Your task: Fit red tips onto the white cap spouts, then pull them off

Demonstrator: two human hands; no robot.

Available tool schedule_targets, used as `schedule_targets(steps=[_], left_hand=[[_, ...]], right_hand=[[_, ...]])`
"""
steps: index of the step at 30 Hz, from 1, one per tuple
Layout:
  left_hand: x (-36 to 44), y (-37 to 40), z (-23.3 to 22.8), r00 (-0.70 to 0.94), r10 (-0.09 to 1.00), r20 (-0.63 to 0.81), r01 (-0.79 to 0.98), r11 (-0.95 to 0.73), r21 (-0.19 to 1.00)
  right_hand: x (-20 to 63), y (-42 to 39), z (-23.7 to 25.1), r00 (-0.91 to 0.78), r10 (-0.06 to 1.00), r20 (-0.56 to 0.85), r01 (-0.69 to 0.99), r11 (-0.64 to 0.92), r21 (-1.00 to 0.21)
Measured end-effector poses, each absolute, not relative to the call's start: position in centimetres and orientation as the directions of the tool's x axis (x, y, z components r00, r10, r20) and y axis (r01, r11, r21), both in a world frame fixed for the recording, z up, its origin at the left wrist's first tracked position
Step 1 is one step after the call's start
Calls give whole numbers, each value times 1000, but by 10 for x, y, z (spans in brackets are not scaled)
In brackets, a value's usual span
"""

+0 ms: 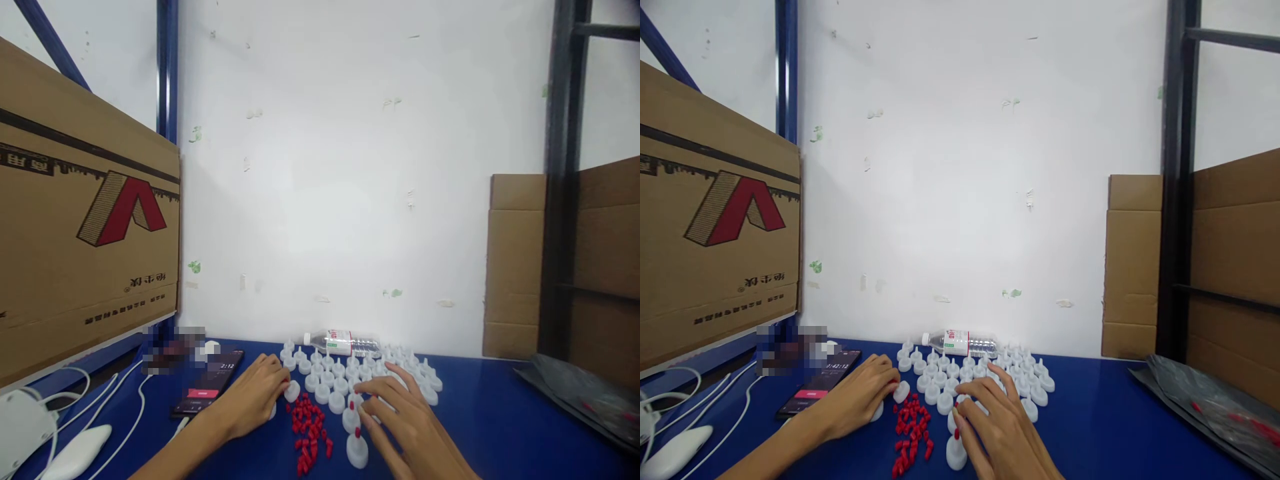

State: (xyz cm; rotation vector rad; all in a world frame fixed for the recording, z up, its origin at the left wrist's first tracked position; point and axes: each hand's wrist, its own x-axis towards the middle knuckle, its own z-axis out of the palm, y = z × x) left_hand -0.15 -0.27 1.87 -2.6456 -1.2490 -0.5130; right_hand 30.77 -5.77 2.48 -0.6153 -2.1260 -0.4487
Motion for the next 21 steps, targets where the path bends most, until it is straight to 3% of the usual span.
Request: schedule_targets(steps=[9,21], left_hand=[[-11,4,24,484,777,401,835,-548,54],[-7,5,19,483,748,456,809,-581,96]], right_hand=[[310,-52,20,-485,308,818,592,804,49],[314,-50,20,-488,358,796,615,788,22]])
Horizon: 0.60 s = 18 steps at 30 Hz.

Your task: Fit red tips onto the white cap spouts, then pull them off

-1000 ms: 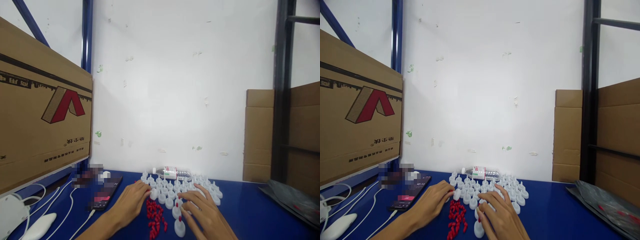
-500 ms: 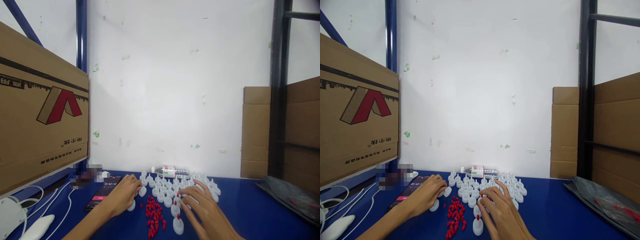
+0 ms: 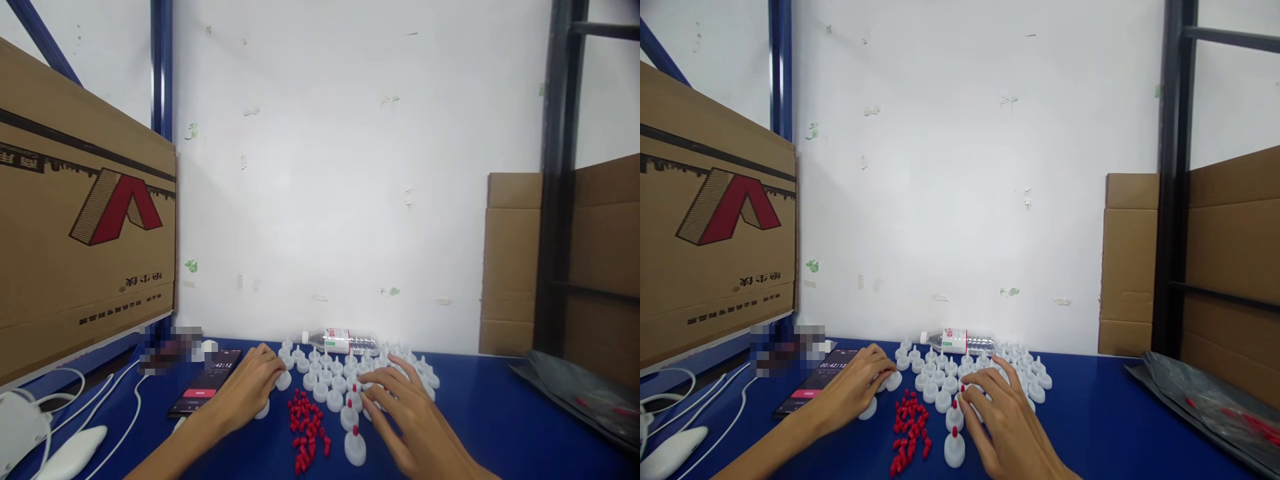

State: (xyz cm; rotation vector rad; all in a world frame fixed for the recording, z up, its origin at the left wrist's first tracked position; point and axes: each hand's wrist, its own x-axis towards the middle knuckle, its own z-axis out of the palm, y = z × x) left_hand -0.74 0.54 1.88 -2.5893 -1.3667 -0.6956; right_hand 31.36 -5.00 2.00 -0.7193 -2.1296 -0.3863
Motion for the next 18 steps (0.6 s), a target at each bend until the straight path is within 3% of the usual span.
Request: schedule_targets(steps=[11,18], left_hand=[[-16,28,1,429,740,517,845,-532,60],[-21,31,6,396,779,485,875,-481,58]], right_hand=[[312,-52,21,-476,385,791,623,782,-6],[313,-54,26,-531,372,762,618,785,47]])
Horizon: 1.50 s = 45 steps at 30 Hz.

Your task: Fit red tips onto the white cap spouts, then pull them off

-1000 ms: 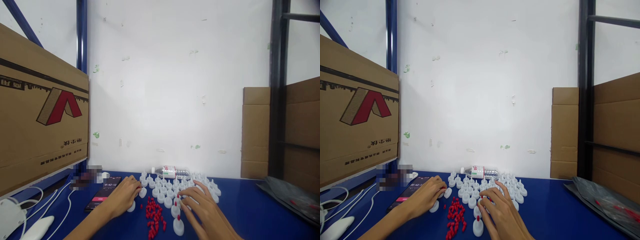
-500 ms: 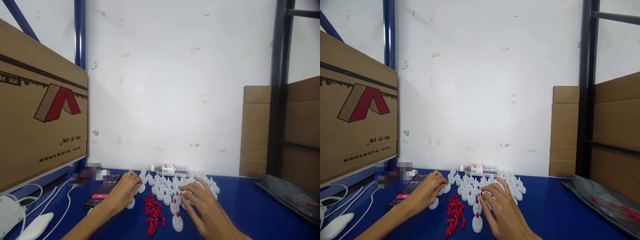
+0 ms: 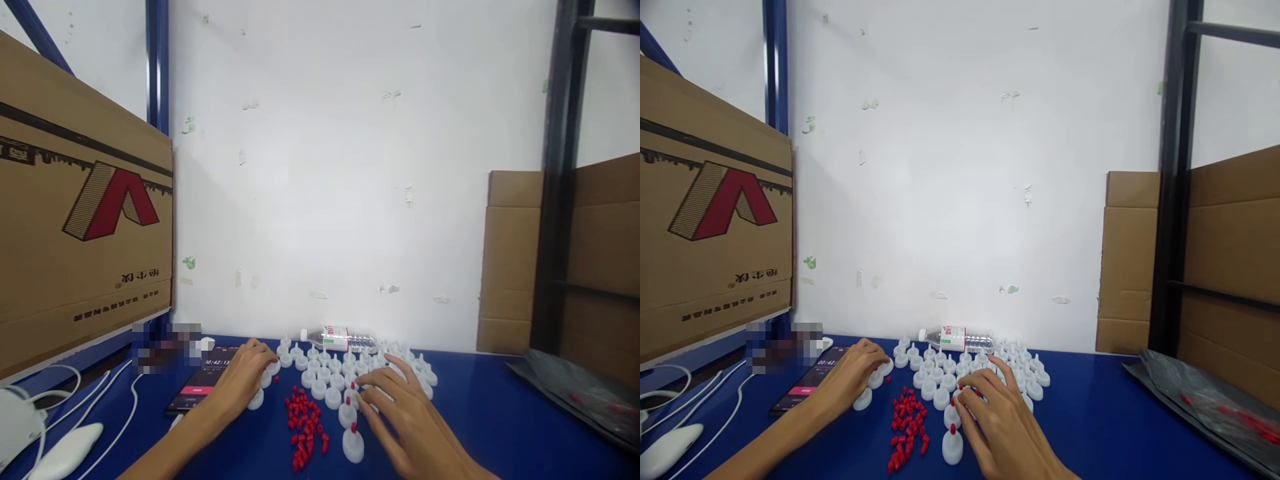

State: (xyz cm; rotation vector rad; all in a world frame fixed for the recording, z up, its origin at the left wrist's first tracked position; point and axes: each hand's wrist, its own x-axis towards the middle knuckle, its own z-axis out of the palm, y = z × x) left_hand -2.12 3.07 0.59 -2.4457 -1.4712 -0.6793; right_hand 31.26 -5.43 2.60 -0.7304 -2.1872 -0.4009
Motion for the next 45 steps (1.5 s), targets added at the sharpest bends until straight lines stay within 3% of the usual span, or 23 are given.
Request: schedule_targets(steps=[11,21,24,28,34,45], left_hand=[[-9,32,2,307,791,529,922,-385,40],[-8,31,-3,326,798,507,902,-423,85],[-7,29,-5,354,791,500,884,-457,96],[-4,23,-1,421,768,483,848,-522,91],[-4,7,14,520,739,429,800,-598,61],[-8,6,13,567,718,404,774,-632,36]], right_hand=[[311,-58,30,-576,398,714,612,789,55],[314,-55,28,-541,439,717,640,768,12],[320,-47,27,-477,470,743,721,693,24],[335,-32,23,-402,575,712,870,482,102],[354,-20,17,-232,845,482,967,146,210],[357,-19,14,-188,904,383,980,149,128]])
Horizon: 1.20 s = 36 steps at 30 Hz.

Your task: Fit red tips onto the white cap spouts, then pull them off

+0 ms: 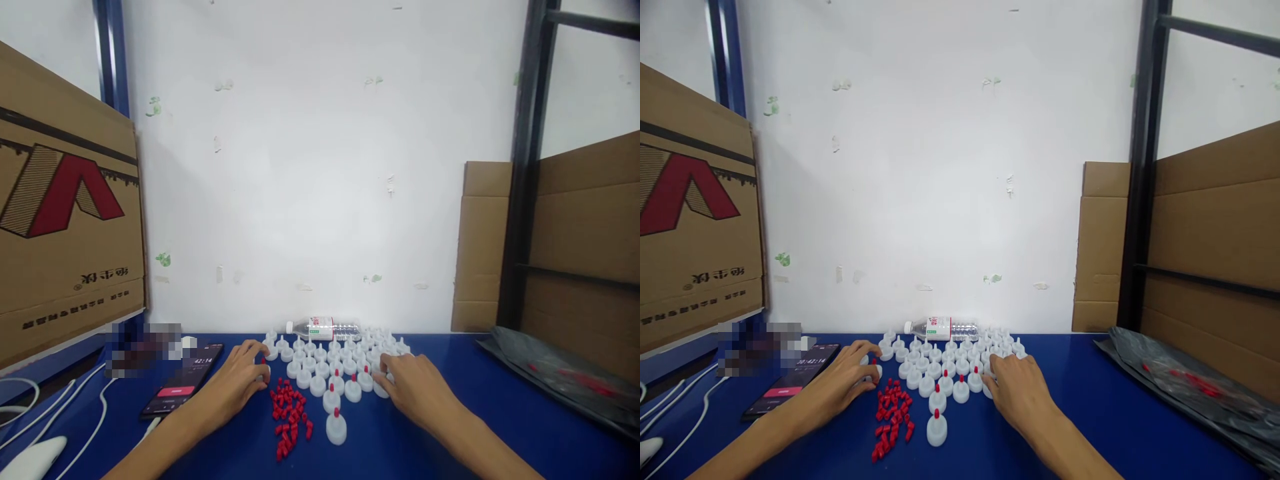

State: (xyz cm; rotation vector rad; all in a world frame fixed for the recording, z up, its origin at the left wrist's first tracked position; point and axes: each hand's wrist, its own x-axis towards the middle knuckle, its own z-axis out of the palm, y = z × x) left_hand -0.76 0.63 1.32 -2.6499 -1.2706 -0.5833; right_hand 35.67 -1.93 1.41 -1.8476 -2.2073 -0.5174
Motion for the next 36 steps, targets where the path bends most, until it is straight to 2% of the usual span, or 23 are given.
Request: schedule_targets(steps=[5,8,10,12,16,23,30,34,36], left_hand=[[-1,-1,19,555,689,467,759,-649,56],[6,-7,24,512,678,528,761,-643,88],[12,-12,25,493,663,563,749,-653,113],[18,-17,23,503,613,609,700,-702,129],[34,-28,16,557,445,701,560,-825,77],[56,-49,10,640,268,721,399,-917,-13],[58,-56,6,661,224,716,372,-927,-53],[61,-59,9,637,212,741,398,-914,-81],[63,-60,12,622,193,759,393,-915,-89]], right_hand=[[359,-24,29,-202,895,397,979,197,53],[358,-24,36,-187,843,504,967,247,-55],[351,-25,35,-217,775,594,901,393,-184],[341,-30,30,-303,686,662,779,578,-243],[318,-47,24,-465,549,694,637,753,-168],[302,-68,20,-555,437,708,562,824,-68],[297,-68,12,-548,321,772,567,821,62],[299,-70,16,-541,295,787,574,814,90],[299,-71,18,-538,297,789,556,828,67]])
